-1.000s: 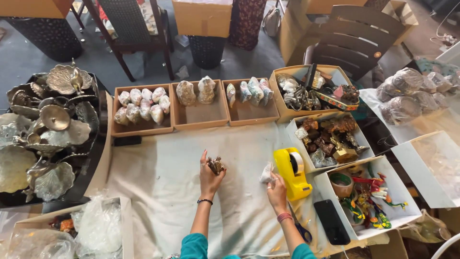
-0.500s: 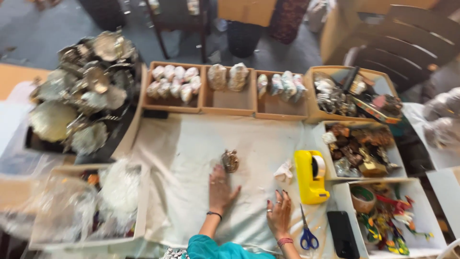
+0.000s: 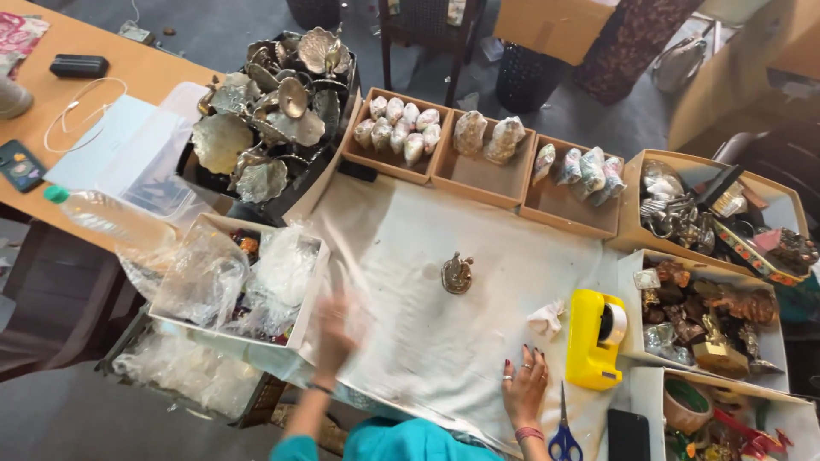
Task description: The person wipes a small metallic statue with a white cloth, then places it on a sheet of bubble wrap. They fold the bubble wrap around the statue to enclose it completely, securing the package by hand.
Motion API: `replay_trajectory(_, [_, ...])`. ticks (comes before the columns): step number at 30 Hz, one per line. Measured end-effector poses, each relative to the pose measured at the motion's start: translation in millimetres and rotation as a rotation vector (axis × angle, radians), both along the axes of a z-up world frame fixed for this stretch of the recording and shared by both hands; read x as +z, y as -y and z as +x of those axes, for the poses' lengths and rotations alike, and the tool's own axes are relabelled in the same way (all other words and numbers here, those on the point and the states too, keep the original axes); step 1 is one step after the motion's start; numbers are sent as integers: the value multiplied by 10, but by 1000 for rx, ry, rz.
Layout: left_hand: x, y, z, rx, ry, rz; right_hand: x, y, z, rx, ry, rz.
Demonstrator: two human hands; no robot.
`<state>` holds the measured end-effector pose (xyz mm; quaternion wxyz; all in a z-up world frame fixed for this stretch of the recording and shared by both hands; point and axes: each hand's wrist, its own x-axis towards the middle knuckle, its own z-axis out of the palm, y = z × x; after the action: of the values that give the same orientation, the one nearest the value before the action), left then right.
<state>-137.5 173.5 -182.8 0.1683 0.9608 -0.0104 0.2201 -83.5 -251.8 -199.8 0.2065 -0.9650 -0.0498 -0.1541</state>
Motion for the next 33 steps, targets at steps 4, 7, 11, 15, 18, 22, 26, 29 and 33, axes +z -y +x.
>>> replay_trajectory(4, [820,-1359,11,742,411,-240,-71,82,0,32,11,10])
replay_trajectory(7, [9,-2670,-311,1032,360,-52,-54,68,-23,13,48,-1])
replay_trajectory(11, [345,-3118,-407,1379,114,-367,-145,58,-35,-25,66,29])
replay_trajectory(15, [277,-3467,-287,1291,88,-340,-186,48,44,-24,73,-12])
replay_trajectory(18, [958,-2647,-147,1115,307,-269,-120,51,-72,-30,41,-10])
replay_trajectory(22, [1085,-1510,33,617,512,35,-231,-83,173,-221,-325,-55])
replay_trajectory(26, [457,123,426,200,439,-8,201,-534,347,20,-548,957])
replay_trajectory(29, [239,1114,460,-143,-349,-146,897,-920,405,280,-828,1593])
replay_trajectory(33, [471,1495,357,-447,-218,-187,509,-1052,563,96,-873,1482])
